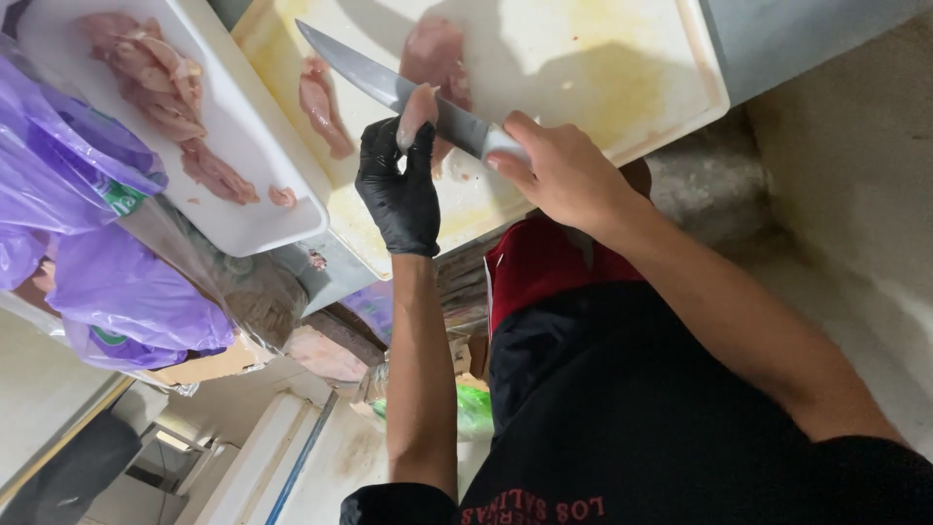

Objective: Slicing raw chicken breasts into strips on a cutting board and sorting them into plastic containers.

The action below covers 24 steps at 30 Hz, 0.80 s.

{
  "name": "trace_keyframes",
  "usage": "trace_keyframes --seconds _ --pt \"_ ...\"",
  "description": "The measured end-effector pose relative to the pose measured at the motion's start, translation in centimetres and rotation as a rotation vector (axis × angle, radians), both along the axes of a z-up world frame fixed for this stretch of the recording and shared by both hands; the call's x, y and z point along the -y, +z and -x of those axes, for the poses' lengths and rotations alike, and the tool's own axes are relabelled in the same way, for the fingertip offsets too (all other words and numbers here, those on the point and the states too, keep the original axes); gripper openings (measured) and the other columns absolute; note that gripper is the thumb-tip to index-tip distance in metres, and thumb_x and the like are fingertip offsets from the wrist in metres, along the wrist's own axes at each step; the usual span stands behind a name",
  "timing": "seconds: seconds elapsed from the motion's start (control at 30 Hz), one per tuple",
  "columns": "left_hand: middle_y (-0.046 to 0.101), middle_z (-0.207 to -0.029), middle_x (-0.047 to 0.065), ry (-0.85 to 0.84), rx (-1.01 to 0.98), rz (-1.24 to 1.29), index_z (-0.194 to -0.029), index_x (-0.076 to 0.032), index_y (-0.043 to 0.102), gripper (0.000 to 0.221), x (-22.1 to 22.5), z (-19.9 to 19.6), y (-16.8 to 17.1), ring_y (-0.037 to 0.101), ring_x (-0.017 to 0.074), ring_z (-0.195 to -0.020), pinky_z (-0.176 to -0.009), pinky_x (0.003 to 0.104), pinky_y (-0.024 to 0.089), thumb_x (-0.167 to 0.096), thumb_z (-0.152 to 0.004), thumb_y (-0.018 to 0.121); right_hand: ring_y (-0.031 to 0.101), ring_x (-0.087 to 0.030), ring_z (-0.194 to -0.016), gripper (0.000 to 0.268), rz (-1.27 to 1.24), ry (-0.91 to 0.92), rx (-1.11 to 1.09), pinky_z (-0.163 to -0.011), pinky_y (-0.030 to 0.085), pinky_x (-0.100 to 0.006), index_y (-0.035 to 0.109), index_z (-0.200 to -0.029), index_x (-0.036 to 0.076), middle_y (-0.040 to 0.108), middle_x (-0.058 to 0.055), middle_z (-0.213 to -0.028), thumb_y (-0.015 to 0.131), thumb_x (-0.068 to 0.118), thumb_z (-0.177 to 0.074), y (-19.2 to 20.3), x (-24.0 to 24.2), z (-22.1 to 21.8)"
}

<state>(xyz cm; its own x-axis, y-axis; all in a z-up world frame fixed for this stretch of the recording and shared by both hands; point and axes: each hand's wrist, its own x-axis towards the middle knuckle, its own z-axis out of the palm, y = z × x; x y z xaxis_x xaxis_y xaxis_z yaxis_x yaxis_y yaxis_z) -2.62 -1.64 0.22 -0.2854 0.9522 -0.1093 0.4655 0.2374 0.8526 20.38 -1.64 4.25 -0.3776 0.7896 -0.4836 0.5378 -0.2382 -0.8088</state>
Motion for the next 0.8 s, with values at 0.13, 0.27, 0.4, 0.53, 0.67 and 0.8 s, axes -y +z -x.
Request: trace_keyframes --seconds 0.13,0.27,0.4,0.53,0.67,0.8 --pt "0.067 -0.095 0.003 0.086 0.077 0.002 -0.101 -0.012 0.077 0.013 0.4 0.4 -1.2 0.067 0.0136 -0.096 -0.091 0.033 0.057 -0.006 -0.091 0.084 0.07 -0.049 -0.071 0.034 -0.008 0.074 0.034 -0.056 0.051 -0.053 0.058 -0.116 0.005 0.064 -0.03 -0.072 0.058 0.039 -0.11 0.2 2.4 -2.9" --pt "0.046 -0.085 -0.005 0.092 0.187 0.029 -0.085 -0.01 0.059 0.018 -0.2 -1.0 3.5 0.045 0.0114 -0.085 -0.078 0.027 0.04 -0.011 -0.097 0.072 0.07 -0.026 -0.079 0.03 0.493 0.312 0.308 -0.064 0.052 -0.041 0.06 -0.118 0.014 0.073 -0.009 -0.096 0.054 0.041 -0.107 4.0 3.1 -6.7" --pt "0.04 -0.082 -0.008 0.134 0.374 0.089 -0.08 -0.015 0.052 0.026 0.0 -0.9 4.7 0.039 0.0098 -0.082 -0.077 0.025 0.035 -0.015 -0.096 0.073 0.071 -0.023 -0.085 0.031 0.559 0.331 0.335 -0.07 0.055 -0.04 0.06 -0.129 0.019 0.073 -0.007 -0.105 0.056 0.039 -0.105 4.1 3.1 -7.2" --pt "0.049 -0.086 -0.007 0.071 0.291 0.145 -0.087 -0.015 0.058 0.019 -0.2 -0.5 6.0 0.044 0.0099 -0.087 -0.08 0.026 0.039 -0.023 -0.099 0.071 0.065 -0.03 -0.067 0.042 0.332 0.325 0.131 -0.059 0.043 -0.041 0.059 -0.126 0.009 0.071 -0.015 -0.086 0.049 0.046 -0.107 1.7 2.0 -4.1" --pt "0.072 -0.107 0.004 0.167 0.26 0.12 -0.121 -0.004 0.071 0.035 -0.5 0.0 7.0 0.063 0.0171 -0.101 -0.09 0.032 0.051 -0.032 -0.102 0.065 0.055 -0.029 -0.05 0.034 0.159 0.297 -0.048 -0.053 0.033 -0.042 0.056 -0.115 0.005 0.058 -0.012 -0.059 0.054 0.039 -0.11 0.4 0.9 -0.3" --pt "0.05 -0.165 0.005 0.25 0.742 0.024 -0.164 -0.004 0.044 0.068 -1.3 1.5 6.8 0.063 0.0127 -0.106 -0.084 0.032 0.051 -0.037 -0.107 0.061 0.064 -0.031 -0.067 0.042 0.259 0.308 -0.056 -0.062 0.041 -0.041 0.059 -0.119 0.008 0.068 -0.014 -0.079 0.043 0.045 -0.107 3.5 1.2 -3.3"
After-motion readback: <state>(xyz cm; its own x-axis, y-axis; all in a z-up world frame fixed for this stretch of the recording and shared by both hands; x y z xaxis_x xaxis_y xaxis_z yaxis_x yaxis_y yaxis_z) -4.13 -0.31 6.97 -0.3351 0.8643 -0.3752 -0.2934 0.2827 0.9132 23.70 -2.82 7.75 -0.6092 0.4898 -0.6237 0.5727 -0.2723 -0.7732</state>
